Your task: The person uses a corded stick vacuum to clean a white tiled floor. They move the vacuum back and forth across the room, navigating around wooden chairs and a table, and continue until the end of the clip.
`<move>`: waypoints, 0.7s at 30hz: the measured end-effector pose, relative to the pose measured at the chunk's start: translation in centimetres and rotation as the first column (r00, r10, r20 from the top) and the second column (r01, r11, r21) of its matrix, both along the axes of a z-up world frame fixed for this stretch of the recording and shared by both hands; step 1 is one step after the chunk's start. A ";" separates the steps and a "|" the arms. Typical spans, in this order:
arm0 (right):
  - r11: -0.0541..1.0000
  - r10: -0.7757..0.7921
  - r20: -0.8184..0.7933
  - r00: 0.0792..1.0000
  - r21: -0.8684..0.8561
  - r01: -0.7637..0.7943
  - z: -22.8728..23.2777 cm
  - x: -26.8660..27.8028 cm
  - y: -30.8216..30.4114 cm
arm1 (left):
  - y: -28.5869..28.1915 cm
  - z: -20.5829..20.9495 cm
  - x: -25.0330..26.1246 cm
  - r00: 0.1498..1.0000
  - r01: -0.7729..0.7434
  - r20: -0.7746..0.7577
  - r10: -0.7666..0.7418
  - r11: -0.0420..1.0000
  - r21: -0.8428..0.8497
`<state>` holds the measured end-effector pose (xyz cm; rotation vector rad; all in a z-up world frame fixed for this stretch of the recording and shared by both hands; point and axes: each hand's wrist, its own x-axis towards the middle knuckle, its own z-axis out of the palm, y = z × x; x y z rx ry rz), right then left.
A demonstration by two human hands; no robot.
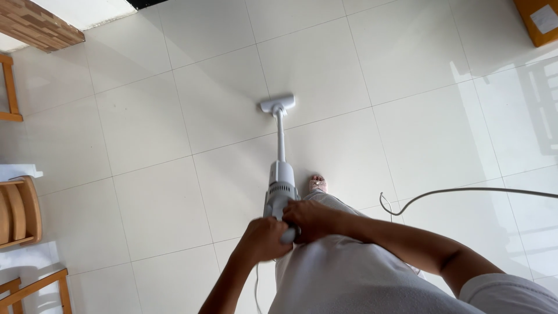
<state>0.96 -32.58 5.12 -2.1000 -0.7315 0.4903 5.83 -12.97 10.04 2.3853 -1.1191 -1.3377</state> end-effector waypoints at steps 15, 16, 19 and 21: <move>0.992 -0.114 -0.049 0.992 -0.064 0.111 -6.3 7.1 -3.6 | -4.1 -3.6 7.3 0.986 -0.168 0.006 0.169 0.980 -0.104; 0.990 -0.120 -0.046 0.992 -0.074 0.117 -7.0 8.4 -4.1 | -4.8 -4.6 8.8 0.986 -0.162 0.006 0.164 0.980 -0.115; 0.963 -0.235 -0.033 0.971 -0.142 0.228 -9.7 12.4 -5.5 | -7.2 -6.7 13.2 0.985 -0.157 0.055 0.163 0.983 -0.097; 0.925 -0.311 0.091 0.946 -0.199 0.323 -12.7 15.1 -6.0 | -8.6 -7.5 16.4 0.961 -0.274 0.008 0.278 0.951 -0.143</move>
